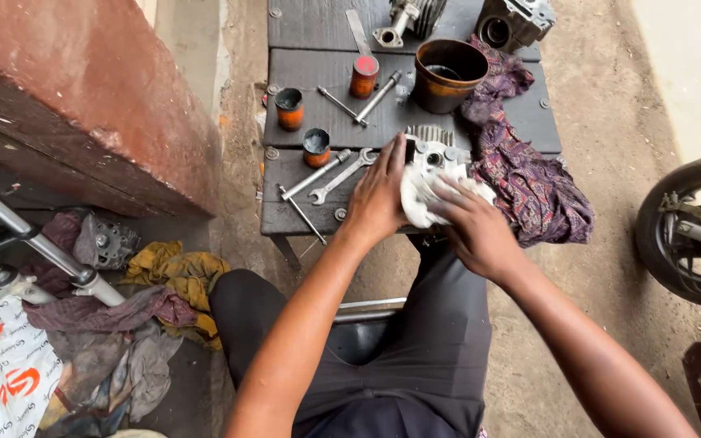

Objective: The recorder cleans and inspects motorcycle engine cylinder head and valve components on a workbench.

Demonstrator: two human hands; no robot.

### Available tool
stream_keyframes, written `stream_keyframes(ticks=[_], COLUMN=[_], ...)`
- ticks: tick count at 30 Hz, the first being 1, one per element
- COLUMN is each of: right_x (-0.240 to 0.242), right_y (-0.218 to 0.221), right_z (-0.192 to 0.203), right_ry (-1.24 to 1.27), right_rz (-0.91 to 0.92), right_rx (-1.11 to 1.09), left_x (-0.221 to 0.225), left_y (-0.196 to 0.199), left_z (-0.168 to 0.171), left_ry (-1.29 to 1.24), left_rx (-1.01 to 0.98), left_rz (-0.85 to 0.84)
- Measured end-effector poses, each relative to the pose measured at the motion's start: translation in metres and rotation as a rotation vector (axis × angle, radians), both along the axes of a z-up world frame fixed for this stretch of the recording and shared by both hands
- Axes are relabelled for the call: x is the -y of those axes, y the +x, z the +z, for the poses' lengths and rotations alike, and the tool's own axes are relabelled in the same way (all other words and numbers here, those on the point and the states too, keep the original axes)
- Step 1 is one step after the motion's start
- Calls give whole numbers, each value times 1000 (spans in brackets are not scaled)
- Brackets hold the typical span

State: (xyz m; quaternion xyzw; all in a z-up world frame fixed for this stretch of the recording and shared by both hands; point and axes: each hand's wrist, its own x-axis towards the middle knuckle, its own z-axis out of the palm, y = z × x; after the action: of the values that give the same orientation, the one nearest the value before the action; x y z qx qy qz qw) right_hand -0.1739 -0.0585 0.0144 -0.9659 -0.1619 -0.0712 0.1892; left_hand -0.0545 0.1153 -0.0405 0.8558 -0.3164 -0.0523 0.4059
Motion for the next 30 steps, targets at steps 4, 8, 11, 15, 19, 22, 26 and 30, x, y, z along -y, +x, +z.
stream_keyframes(ticks=[4, 8, 11, 15, 19, 22, 26, 30], right_x=[23, 11, -12, -21, 4, 19, 4, -22], right_y=[0, 22, 37, 23, 5, 6, 37, 54], right_z=[46, 76, 26, 9, 41, 55, 47, 35], right_ry=[-38, 408, 68, -148, 14, 0, 0, -390], right_rz=[-371, -800, -503, -97, -181, -644, -442, -331], right_rx=[-462, -255, 82, 268, -78, -375, 34, -65], left_x=[0, 3, 2, -10, 0, -2, -1, 2], left_y=[1, 1, 3, -6, 3, -1, 2, 3], left_z=[2, 1, -11, 17, -21, -6, 0, -1], left_ry=[30, 46, 7, -3, -55, 10, 16, 44], left_rx=[32, -23, 5, -32, 162, -19, 41, 3], left_rz=[-12, -18, -16, -10, 29, -9, -17, -10])
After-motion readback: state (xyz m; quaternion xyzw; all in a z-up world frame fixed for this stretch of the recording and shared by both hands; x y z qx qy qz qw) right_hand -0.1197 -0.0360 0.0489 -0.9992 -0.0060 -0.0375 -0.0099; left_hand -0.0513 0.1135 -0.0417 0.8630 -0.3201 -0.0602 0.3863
